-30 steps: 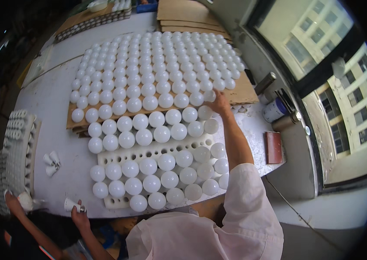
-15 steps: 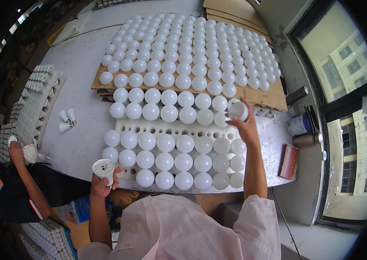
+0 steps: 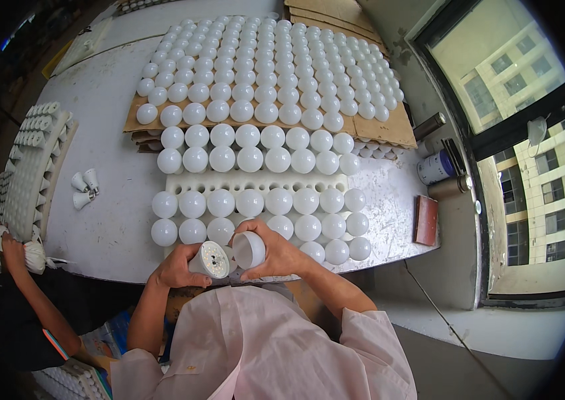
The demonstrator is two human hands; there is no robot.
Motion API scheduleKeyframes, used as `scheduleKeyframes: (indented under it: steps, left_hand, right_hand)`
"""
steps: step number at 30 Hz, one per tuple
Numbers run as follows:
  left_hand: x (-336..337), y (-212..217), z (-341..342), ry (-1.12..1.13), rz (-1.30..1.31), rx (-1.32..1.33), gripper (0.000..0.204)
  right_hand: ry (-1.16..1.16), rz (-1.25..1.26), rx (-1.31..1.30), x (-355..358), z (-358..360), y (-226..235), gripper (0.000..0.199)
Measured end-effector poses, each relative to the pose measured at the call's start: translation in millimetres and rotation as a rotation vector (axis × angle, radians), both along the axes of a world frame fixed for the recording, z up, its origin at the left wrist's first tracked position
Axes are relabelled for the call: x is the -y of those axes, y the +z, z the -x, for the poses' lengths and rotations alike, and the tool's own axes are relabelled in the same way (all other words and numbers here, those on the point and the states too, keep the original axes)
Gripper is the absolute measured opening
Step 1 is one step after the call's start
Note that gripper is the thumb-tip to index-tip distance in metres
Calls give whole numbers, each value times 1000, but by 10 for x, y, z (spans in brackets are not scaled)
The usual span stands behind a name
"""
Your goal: The person assembles light bulbs by attaching dome covers onto bulb bases by hand and placing the assembled bulbs into a foam tray. The person also folds and moves cardboard sheets across the workbench.
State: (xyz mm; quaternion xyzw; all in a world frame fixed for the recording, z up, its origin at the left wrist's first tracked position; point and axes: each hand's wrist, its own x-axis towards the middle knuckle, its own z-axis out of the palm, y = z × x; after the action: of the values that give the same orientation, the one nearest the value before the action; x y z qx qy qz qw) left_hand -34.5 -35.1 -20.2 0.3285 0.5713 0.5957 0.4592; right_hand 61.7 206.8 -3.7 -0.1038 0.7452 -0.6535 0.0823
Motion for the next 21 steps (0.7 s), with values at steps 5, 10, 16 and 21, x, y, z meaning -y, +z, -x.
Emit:
scheduleKeyframes:
  steps: [5, 10, 16, 21]
  left_hand:
    - [90, -24, -14, 23, -24, -53, 56]
    - [156, -63, -19, -4, 16, -50, 55]
    - [181, -28, -56, 18, 83, -72, 53]
    - [139, 77, -112, 27, 235, -168, 53]
  right_hand:
    - [16, -155, -17, 186, 14, 88, 79]
    - [84, -248, 41, 320, 61, 151, 76]
    - [142, -391, 6, 406, 68, 122, 78]
    - [202, -476, -10, 468, 48, 151, 80]
